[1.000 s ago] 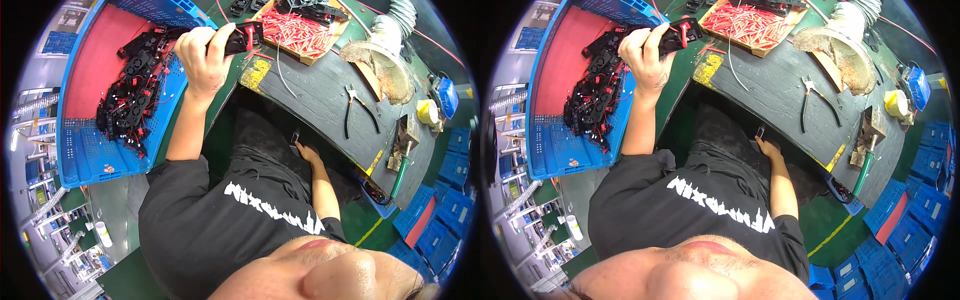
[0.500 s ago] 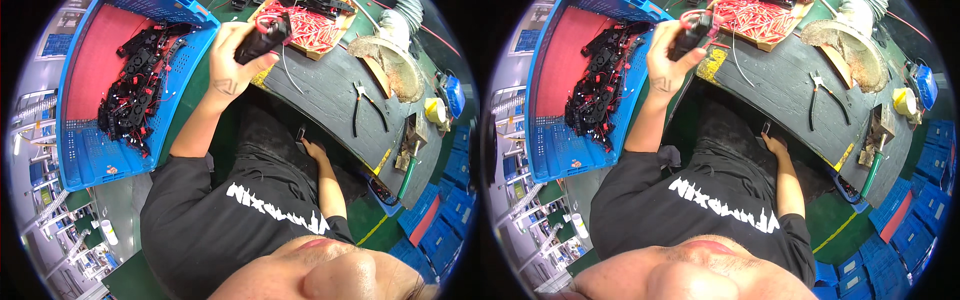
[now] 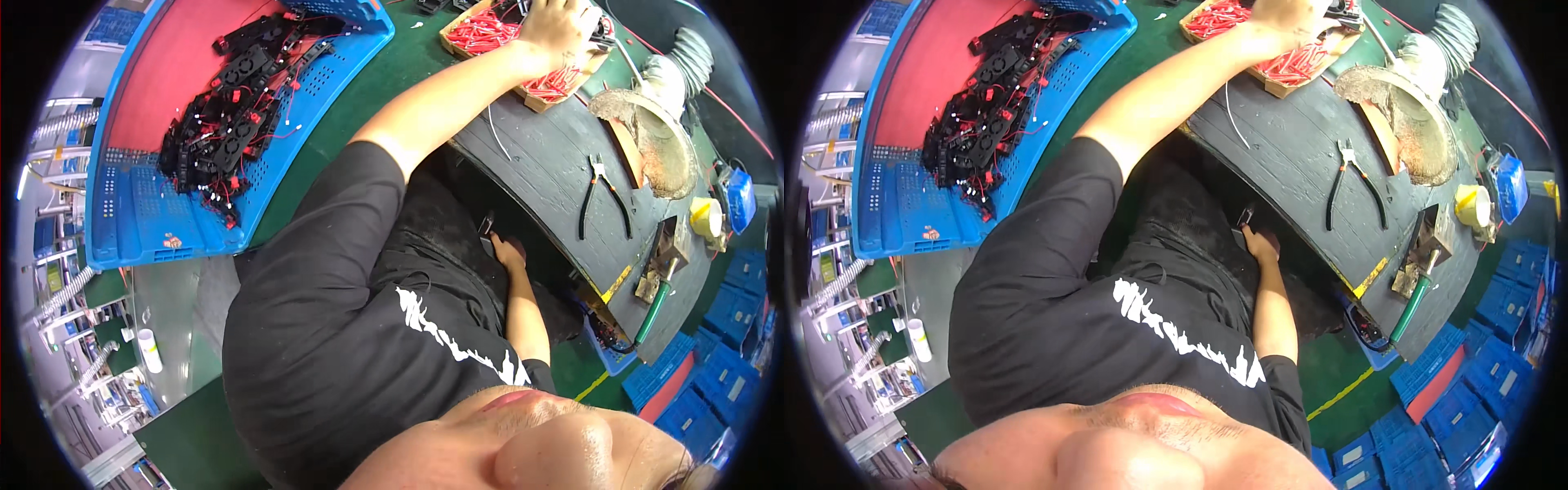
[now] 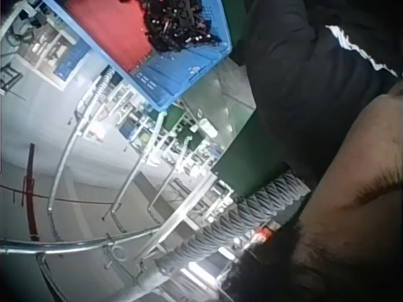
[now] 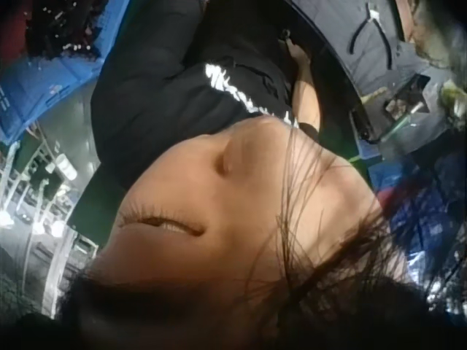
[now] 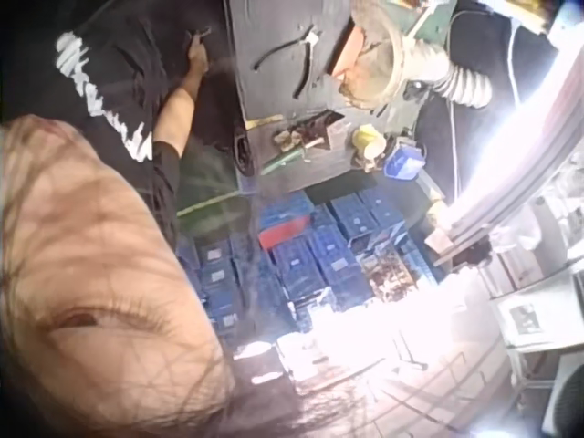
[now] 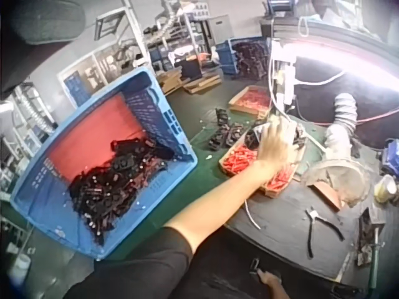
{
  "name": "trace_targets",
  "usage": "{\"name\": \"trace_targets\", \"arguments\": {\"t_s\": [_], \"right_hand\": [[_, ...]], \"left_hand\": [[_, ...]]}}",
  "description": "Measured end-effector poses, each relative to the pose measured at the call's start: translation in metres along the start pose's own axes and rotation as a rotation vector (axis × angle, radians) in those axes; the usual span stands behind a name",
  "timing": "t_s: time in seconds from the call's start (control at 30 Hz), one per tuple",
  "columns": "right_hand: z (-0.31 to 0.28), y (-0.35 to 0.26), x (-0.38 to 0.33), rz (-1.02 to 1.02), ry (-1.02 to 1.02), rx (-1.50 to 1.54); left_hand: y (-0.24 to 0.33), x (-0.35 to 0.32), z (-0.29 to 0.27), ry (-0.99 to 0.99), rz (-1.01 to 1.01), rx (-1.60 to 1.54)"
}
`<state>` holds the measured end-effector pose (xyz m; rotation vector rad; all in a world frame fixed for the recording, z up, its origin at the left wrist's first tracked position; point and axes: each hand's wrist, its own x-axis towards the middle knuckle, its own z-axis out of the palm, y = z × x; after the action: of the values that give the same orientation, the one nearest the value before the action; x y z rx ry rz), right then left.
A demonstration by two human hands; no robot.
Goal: Soldering wires onto small DC cooling fans at a factory workstation.
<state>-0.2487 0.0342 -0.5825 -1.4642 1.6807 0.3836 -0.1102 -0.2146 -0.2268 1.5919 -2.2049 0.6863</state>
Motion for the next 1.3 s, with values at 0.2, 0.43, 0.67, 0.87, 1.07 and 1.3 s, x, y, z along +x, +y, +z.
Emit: {"name": "trace_targets", "arguments": {"t_s": [0.2,0.43,0.67,0.87,1.07,1.3], "right_hand": [[-0.002,-0.003,-0.002,0.009,0.015,-0.049],[-0.003,-0.003,-0.004,0.039,0.029,-0.012],[-0.005,-0.003,0.002,0.023,-0.01,0.005],[-0.007,-0.002,0.001,0.051,-0.028,0.02],[-0.005,0.001,0.007,0.024,-0.072,0.012],[-0.002,0.001,0.003,0.04,0.005,0.042]], "left_hand": [[-0.016,0.024,0.134,0.273,-0.202,-0.278],[0.034,0.014,0.047,-0.423,-0.555,0.549],[-0.053,-0.059,0.072,0.439,0.166,-0.32],[-0.153,-0.115,0.023,0.618,-0.235,-0.266],[-0.326,-0.231,0.03,-0.261,-0.57,0.338],[-0.317,-0.283,0.059,0.049,-0.355,0.161]]}}
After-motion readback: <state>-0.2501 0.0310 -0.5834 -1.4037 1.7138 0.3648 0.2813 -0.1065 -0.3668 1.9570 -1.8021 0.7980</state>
